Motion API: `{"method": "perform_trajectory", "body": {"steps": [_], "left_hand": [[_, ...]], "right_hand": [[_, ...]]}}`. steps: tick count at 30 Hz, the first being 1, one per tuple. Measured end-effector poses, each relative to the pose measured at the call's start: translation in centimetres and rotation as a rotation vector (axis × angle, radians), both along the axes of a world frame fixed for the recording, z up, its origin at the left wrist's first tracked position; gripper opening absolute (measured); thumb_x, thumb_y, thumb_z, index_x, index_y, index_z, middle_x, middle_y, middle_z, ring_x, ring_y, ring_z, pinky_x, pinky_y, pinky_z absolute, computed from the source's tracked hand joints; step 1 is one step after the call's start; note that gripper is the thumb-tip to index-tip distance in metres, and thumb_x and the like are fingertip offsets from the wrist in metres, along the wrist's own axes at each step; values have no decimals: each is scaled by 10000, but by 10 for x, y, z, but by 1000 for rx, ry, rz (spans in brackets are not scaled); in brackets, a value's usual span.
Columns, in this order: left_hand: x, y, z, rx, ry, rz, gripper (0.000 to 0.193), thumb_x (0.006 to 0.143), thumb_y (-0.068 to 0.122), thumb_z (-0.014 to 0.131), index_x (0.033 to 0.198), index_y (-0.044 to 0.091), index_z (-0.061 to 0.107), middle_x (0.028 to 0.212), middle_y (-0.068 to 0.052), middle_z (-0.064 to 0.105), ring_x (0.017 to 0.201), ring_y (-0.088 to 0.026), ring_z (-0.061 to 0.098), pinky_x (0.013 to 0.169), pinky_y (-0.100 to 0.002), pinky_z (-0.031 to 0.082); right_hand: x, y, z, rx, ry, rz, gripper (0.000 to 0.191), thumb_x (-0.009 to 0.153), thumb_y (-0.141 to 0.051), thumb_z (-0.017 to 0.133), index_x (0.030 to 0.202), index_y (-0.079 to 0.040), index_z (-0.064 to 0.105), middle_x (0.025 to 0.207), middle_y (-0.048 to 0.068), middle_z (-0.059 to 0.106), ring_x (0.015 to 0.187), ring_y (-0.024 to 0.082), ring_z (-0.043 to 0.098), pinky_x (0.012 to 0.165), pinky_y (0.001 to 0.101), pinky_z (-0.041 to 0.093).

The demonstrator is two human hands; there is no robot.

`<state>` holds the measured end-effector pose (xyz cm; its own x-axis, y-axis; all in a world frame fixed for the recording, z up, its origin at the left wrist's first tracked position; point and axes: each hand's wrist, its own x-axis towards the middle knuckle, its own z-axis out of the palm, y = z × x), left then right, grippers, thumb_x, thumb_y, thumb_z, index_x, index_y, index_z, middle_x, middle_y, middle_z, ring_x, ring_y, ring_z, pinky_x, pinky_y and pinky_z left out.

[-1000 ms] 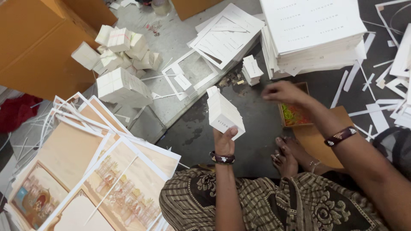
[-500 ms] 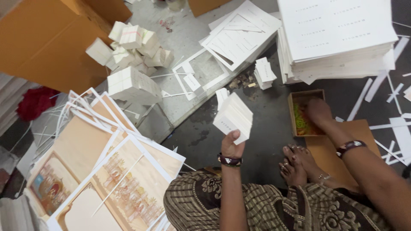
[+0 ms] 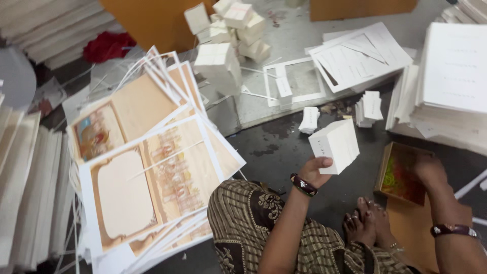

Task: The person sits on the floor of a print workshop and gathers small folded white paper pieces scattered on the ground, squaring them into neat stacks by hand and setting the finished stacks with other piles of paper items.

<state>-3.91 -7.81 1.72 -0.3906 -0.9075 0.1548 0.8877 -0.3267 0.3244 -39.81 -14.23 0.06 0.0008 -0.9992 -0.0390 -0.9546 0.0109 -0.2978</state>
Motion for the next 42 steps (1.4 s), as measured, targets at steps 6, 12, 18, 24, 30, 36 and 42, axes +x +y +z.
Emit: {"method": "perform_trajectory", "body": {"steps": [6,12,18,24,30,36,42], "left_hand": [[-26,-22,-15,-70,38,-40,732,877,153,823,1514,-16,503,1414,-132,627,1343,-274,581,1163,-433,444],[-37,-29,-19,-73,60,-62,726,892,167,825,1496,-34,476,1388,-132,616,1348,-263,577,1182,-418,423],[-13,-15,17,-68,98,-4,776,872,182,833,1501,-26,430,1407,-135,592,1380,-268,556,1223,-416,396],[4,-4,54,-231,481,-21,904,782,187,842,1562,10,419,1488,-173,575,1389,-318,549,1196,-471,398],[24,2,22,-224,-8,-46,1016,779,171,876,1595,-62,316,1510,-220,490,1406,-340,463,1170,-470,385],[25,-12,31,-564,-1019,178,1442,602,337,945,1702,-7,78,1646,-236,322,1528,-366,319,1243,-451,287],[42,-26,45,-472,-1453,527,1580,449,419,984,1678,-14,91,1570,-296,364,1468,-432,372,1229,-464,336]], "right_hand": [[38,-41,55,321,-405,-54,273,924,-37,726,1178,52,773,995,222,808,845,303,779,795,437,633],[122,-32,97,112,-802,50,306,972,-47,643,1259,30,712,1027,130,744,871,166,674,773,306,536],[144,-17,103,102,-881,15,279,1016,-30,631,1264,42,739,1011,175,718,839,216,611,753,353,489],[154,-30,59,303,-560,63,279,1048,-130,561,1152,60,736,1061,184,750,994,265,684,839,406,558],[145,-68,47,540,-1368,-90,209,982,-144,531,1024,-3,679,932,127,692,906,260,645,826,421,536],[141,-88,182,591,-1430,246,295,1054,-233,466,904,-38,629,653,-30,418,564,146,439,596,322,441],[213,14,248,407,-218,732,234,859,-154,528,993,-95,710,668,54,631,588,223,622,589,384,514]]}}
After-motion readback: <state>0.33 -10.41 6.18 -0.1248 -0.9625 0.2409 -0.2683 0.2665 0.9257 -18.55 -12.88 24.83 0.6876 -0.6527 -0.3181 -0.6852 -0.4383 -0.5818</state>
